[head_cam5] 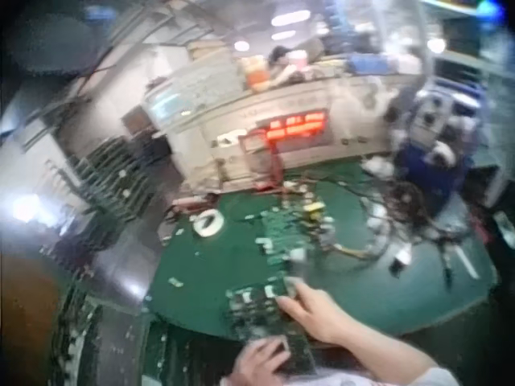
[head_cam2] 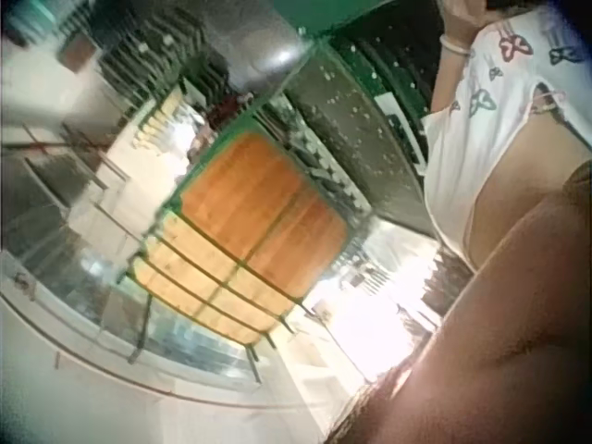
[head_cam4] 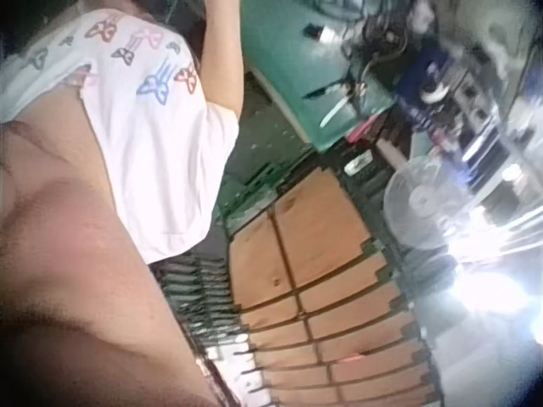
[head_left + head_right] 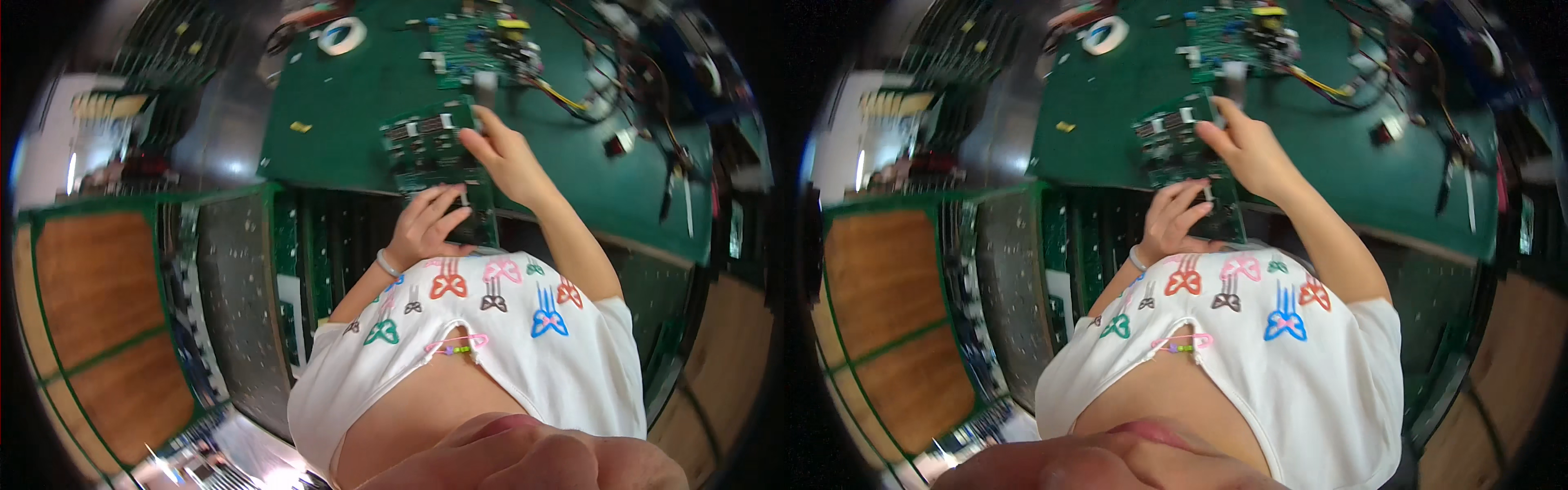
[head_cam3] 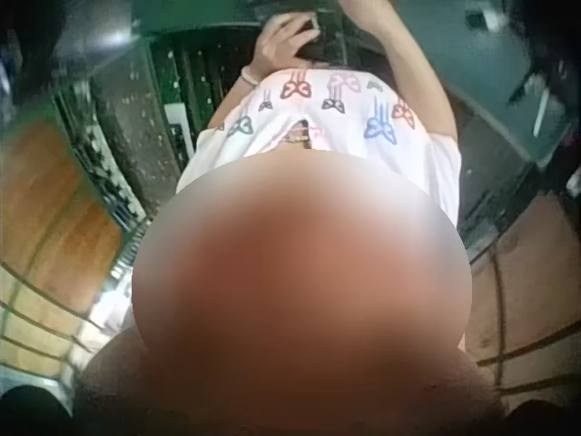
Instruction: The person tests green circuit boards with digital displays by connecting them to a power source and using a screwdriver to adjust components. They repeatedly connect and disconnect the boards, observing the LED readouts to verify functionality.
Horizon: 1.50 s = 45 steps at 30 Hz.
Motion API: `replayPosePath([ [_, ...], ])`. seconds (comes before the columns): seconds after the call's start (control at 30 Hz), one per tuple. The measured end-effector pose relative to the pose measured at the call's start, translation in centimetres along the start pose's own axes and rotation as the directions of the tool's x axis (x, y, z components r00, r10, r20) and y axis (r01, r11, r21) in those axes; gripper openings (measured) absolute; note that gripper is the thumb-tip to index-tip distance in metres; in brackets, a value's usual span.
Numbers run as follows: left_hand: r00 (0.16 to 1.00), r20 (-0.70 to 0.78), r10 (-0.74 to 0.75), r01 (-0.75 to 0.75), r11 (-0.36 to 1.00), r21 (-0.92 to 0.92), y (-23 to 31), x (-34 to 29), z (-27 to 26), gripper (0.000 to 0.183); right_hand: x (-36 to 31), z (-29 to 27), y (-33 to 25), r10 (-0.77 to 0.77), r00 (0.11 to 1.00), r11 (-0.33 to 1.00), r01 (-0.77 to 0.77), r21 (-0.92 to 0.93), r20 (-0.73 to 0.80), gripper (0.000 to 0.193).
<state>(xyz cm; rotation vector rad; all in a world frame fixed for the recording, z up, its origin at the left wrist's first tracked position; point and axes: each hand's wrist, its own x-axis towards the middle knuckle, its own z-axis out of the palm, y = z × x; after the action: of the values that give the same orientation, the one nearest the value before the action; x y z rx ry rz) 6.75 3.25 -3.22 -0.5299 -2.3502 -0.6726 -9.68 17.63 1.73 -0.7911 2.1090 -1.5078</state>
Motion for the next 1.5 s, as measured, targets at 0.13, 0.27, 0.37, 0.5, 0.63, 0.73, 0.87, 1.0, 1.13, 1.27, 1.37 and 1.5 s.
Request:
replayPosePath([
  [0.13,0.982,-0.147,-0.114,0.096,0.988,-0.124,-0.1,0.6,-2.2,0.075,0.3,0.2,0.0,-0.095,0.995,0.994,0.097,0.042,-0.042,0.043],
  [0.27,0.909,-0.373,-0.185,0.187,0.982,-0.032,-0.1,0.7,-7.7,0.084,0.6,-0.1,0.6,-0.185,0.981,0.98,0.189,0.056,-0.061,0.036],
  [0.37,0.905,-0.384,-0.181,0.315,0.893,0.322,-0.3,-2.8,-14.0,0.088,0.9,0.7,0.6,-0.181,0.983,0.983,0.181,0.027,0.01,0.034],
  [0.5,0.803,-0.525,-0.283,0.582,0.561,0.588,0.0,-8.1,-21.1,0.08,1.8,1.5,1.0,-0.291,0.957,0.955,0.292,-0.048,0.011,0.033],
  [0.63,0.463,-0.84,-0.282,0.703,0.694,0.155,0.0,-12.5,-24.9,0.07,2.3,2.3,0.8,-0.238,0.969,0.96,0.245,-0.134,0.068,0.034],
  [0.73,0.564,-0.749,-0.348,0.817,0.368,0.444,0.4,-13.8,-26.8,0.059,2.4,3.0,1.0,-0.256,0.965,0.954,0.262,-0.143,0.061,0.034],
  [0.87,0.475,-0.825,-0.306,0.797,0.546,0.256,-2.1,-16.6,-28.5,0.055,2.0,3.2,0.9,-0.216,0.974,0.963,0.225,-0.15,0.076,0.031],
  [1.0,-0.177,-0.784,-0.595,0.097,0.782,-0.615,-5.8,-20.7,-32.7,0.046,1.5,2.6,1.8,-0.206,0.977,0.962,0.212,-0.172,0.047,0.029],
  [1.13,-0.106,-0.773,-0.626,-0.029,0.779,-0.627,-7.4,-23.0,-34.7,0.056,1.4,2.4,2.4,-0.206,0.978,0.956,0.209,-0.205,0.039,0.028],
  [1.27,-0.235,-0.658,-0.716,-0.076,0.688,-0.722,-12.1,-28.8,-37.0,0.054,1.3,2.3,2.6,-0.12,0.991,0.964,0.131,-0.233,0.061,0.027],
  [1.37,-0.416,-0.595,-0.687,-0.035,0.666,-0.745,-14.8,-29.4,-37.1,0.053,1.1,2.1,2.4,-0.108,0.993,0.964,0.115,-0.24,0.04,0.025],
  [1.5,-0.432,-0.511,-0.743,-0.066,0.591,-0.804,-17.7,-32.8,-38.3,0.056,1.0,2.1,2.4,-0.135,0.991,0.958,0.128,-0.257,-0.008,0.024],
])
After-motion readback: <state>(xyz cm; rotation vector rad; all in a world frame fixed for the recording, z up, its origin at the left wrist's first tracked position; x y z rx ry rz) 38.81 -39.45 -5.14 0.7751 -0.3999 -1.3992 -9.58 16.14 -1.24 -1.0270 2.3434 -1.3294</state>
